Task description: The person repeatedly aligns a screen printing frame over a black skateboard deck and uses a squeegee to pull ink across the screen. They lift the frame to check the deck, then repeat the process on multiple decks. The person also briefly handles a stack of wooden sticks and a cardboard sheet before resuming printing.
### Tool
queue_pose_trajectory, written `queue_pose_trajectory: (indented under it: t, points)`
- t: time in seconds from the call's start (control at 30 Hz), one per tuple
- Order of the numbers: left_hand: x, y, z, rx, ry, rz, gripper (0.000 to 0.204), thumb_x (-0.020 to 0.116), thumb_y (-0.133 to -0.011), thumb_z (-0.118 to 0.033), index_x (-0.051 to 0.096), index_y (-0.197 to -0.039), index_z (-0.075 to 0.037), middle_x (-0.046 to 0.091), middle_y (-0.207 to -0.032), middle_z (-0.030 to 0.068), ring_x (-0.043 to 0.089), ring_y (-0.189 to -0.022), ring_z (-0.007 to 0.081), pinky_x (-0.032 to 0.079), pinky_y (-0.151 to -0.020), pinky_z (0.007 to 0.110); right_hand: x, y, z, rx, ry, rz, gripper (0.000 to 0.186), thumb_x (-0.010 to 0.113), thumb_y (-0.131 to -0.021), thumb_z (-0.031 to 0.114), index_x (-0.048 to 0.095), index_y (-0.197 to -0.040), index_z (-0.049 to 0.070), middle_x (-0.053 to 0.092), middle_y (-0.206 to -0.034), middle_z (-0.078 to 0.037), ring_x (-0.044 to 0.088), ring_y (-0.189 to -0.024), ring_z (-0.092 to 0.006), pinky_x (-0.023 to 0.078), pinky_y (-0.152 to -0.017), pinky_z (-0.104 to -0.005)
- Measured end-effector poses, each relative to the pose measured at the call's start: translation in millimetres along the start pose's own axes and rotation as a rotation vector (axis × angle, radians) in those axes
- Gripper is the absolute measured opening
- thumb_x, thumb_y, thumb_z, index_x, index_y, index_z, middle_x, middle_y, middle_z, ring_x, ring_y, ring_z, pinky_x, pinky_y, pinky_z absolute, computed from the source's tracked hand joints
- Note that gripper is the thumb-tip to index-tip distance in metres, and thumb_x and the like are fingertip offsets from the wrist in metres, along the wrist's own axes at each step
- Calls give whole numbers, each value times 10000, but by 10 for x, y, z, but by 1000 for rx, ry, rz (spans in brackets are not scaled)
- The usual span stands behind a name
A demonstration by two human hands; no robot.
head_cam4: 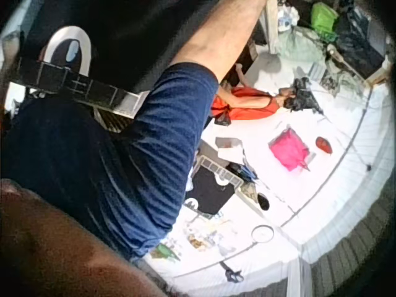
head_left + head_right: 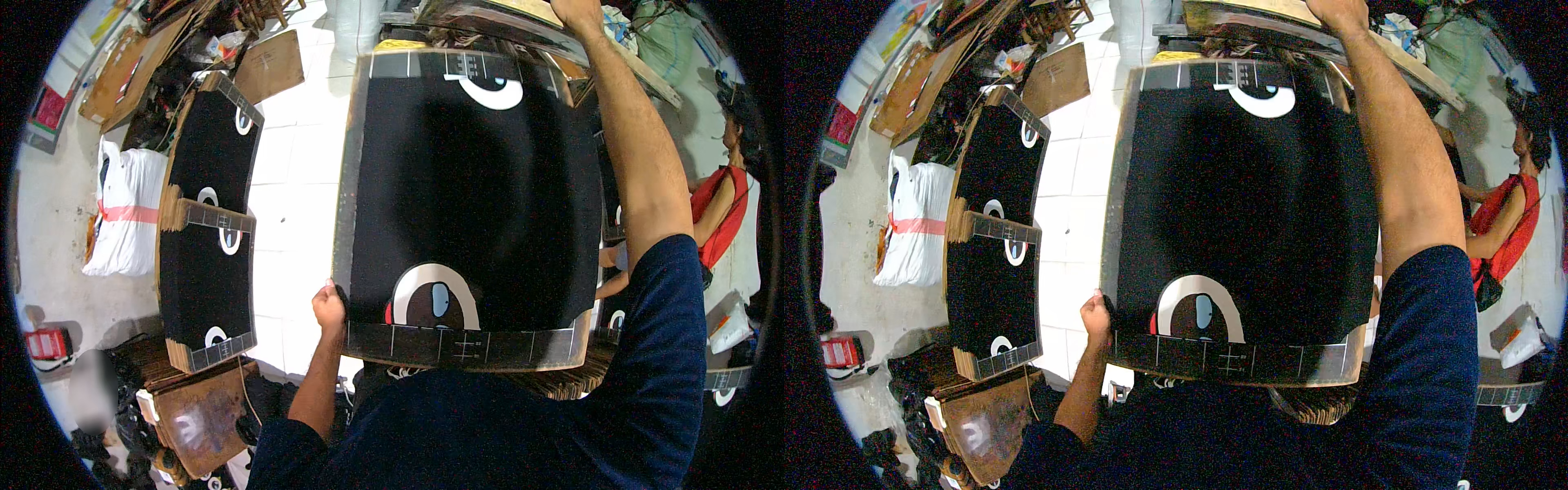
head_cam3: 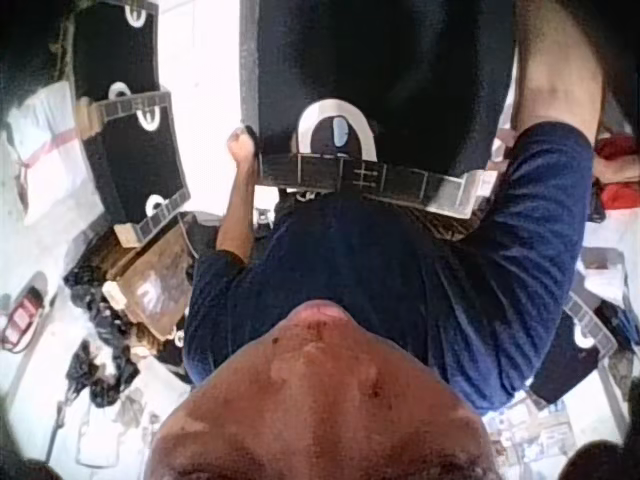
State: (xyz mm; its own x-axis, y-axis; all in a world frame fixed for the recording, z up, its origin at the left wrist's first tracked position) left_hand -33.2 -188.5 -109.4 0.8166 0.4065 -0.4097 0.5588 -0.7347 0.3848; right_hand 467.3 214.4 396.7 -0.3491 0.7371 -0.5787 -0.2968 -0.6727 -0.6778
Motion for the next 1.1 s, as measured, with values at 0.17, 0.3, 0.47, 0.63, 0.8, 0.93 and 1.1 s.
queue_pose_trajectory:
  t: [0.17, 0.3, 0.47, 0.63, 0.8, 0.93, 1.1]
  points:
    - [-64, 57, 16, 96, -111, 85, 508, 590, -1044, -388, 665, -838, 70, 621, -691, 91, 546, -679, 177, 457, -661, 373, -2, 2, -33, -10, 33, -6, 375, 631, -888, 335, 670, -1122, 45, 719, -1091, -266, 680, -1063, -445, 532, -931, -501]
    - [-290, 273, -377, 264, -269, 246, 481, 793, -898, -423, 680, -886, 44, 721, -774, 140, 702, -786, 228, 539, -731, 392, 98, -118, -74, 77, 31, 83, 404, 625, -892, 371, 666, -1142, 57, 722, -1108, -250, 676, -1082, -443, 530, -936, -506]
    - [-251, 292, -676, 257, -478, 273, 506, 874, -801, -420, 686, -925, 33, 740, -824, 176, 724, -774, 298, 558, -724, 421, 114, -326, -8, 52, 51, 54, 439, 620, -878, 402, 669, -1182, 89, 713, -1152, -255, 663, -1126, -441, 527, -963, -502]
    - [-93, 280, -727, 238, -570, 257, 518, 889, -776, -424, 686, -921, 30, 746, -856, 191, 736, -791, 334, 563, -736, 438, 41, -444, 105, 53, 0, 68, 452, 625, -896, 458, 685, -1164, 100, 718, -1162, -238, 670, -1129, -426, 530, -963, -485]
    - [-66, 257, -807, 259, -566, 252, 544, 891, -772, -416, 671, -977, 36, 740, -896, 209, 741, -853, 362, 567, -763, 455, 40, -567, 124, 82, 21, 111, 470, 620, -906, 500, 706, -1141, 101, 729, -1168, -212, 684, -1126, -397, 533, -962, -460]
    - [-51, 215, -872, 271, -622, 218, 641, 890, -774, -414, 602, -1145, 22, 729, -965, 238, 730, -905, 412, 566, -796, 475, 78, -711, 117, 65, 94, 83, 518, 617, -903, 506, 706, -1177, 76, 719, -1204, -226, 675, -1157, -397, 527, -986, -465]
    - [-40, 205, -893, 287, -683, 193, 744, 894, -768, -430, 532, -1250, 8, 718, -994, 257, 716, -929, 445, 557, -819, 503, 132, -870, 78, 17, 92, 68, 581, 648, -888, 476, 690, -1236, 12, 689, -1258, -264, 654, -1212, -403, 512, -1031, -468]
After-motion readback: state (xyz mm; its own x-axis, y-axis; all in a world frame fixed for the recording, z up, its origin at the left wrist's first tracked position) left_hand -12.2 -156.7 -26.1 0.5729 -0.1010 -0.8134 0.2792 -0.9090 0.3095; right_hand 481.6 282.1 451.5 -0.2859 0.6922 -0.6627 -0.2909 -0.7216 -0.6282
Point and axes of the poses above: each hand's wrist, its own y-axis away from the middle knuckle, its own x-axis out of the palm, z = x × y, the point moved 8 cm from there along -y, towards the middle knuckle
